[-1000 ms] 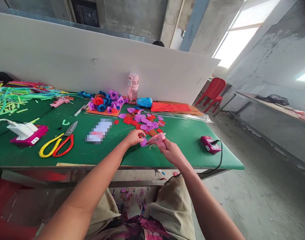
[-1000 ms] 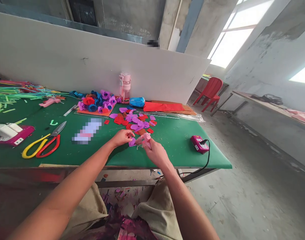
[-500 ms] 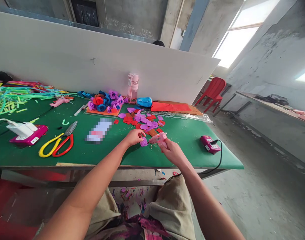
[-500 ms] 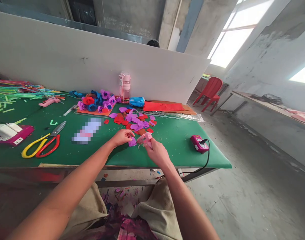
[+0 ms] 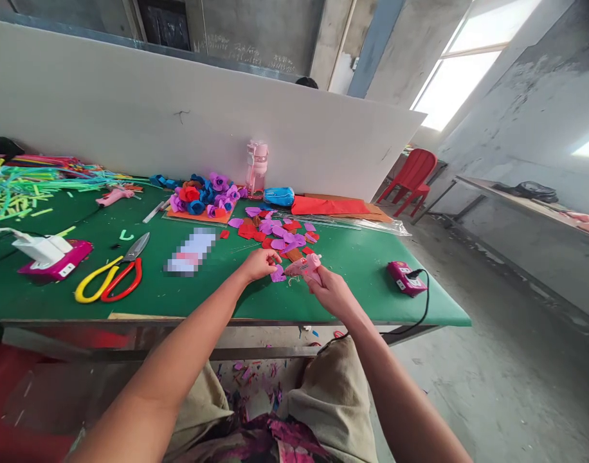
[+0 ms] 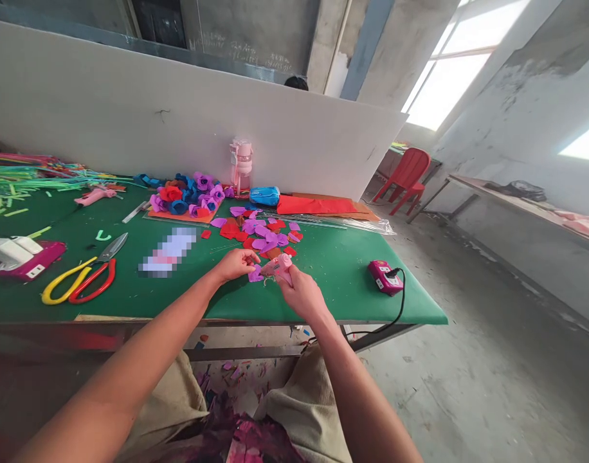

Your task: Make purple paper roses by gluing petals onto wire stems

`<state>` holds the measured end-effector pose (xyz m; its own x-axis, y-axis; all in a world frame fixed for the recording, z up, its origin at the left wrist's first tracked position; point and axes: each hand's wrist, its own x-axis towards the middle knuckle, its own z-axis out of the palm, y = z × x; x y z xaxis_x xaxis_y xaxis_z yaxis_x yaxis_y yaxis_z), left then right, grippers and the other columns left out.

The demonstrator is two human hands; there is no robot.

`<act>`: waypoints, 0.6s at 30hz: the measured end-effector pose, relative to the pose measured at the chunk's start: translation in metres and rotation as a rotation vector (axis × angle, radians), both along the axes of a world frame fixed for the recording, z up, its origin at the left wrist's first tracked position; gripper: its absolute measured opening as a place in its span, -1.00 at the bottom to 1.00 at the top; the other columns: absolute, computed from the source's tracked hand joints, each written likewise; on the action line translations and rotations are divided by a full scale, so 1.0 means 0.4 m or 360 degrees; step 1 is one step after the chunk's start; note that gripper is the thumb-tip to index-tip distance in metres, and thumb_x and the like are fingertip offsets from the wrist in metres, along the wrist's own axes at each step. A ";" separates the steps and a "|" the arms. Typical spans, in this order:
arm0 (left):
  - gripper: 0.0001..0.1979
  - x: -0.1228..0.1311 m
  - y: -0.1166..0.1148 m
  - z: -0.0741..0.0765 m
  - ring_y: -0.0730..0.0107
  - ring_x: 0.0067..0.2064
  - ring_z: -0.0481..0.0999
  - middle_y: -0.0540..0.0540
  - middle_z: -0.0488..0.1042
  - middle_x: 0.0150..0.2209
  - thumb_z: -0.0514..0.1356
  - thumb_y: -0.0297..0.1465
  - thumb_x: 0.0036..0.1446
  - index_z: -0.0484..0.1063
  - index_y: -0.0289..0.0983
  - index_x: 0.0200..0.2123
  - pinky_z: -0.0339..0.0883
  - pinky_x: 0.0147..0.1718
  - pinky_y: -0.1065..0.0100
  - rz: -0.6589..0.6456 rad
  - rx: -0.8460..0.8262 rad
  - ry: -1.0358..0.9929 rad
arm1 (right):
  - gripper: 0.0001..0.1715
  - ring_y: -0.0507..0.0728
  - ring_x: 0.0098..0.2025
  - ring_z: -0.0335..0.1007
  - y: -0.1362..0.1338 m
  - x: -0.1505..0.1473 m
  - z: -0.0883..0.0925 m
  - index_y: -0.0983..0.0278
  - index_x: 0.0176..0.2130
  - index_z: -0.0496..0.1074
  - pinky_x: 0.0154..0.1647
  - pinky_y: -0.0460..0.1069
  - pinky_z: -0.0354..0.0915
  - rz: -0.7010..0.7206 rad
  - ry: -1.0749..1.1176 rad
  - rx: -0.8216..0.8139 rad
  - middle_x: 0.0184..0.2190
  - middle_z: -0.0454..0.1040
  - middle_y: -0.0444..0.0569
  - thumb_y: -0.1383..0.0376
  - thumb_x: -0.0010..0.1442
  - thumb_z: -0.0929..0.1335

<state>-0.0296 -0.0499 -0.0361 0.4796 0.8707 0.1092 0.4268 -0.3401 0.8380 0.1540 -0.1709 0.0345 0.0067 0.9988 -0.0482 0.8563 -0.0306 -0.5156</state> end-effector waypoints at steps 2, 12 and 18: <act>-0.76 0.001 -0.001 0.001 0.53 -0.57 0.24 0.07 0.32 -0.63 0.13 -0.52 -0.25 0.48 -0.33 -0.40 0.08 -0.56 0.48 0.0004 -0.0009 0.0000 | -0.75 0.08 -0.41 0.35 0.002 -0.004 -0.001 0.26 -0.30 0.32 -0.44 -0.10 0.05 0.0028 -0.0009 -0.0006 -0.39 0.49 -0.01 0.17 0.23 0.19; -0.75 0.001 0.000 0.000 0.51 -0.55 0.26 0.06 0.33 -0.62 0.14 -0.53 -0.25 0.49 -0.34 -0.39 0.09 -0.53 0.47 0.0010 0.0015 0.0022 | -0.72 0.08 -0.42 0.32 0.006 -0.004 -0.002 0.26 -0.29 0.32 -0.47 -0.10 0.01 0.0019 -0.0078 -0.0016 -0.38 0.48 0.01 0.13 0.24 0.18; -0.76 0.002 -0.001 0.003 0.53 -0.57 0.23 0.07 0.32 -0.63 0.13 -0.52 -0.25 0.49 -0.34 -0.40 0.06 -0.54 0.47 0.0017 0.0034 0.0034 | -0.72 0.07 -0.45 0.28 0.005 -0.005 0.000 0.26 -0.27 0.32 -0.49 -0.10 -0.02 0.0035 -0.0085 -0.0008 -0.39 0.48 0.00 0.13 0.23 0.18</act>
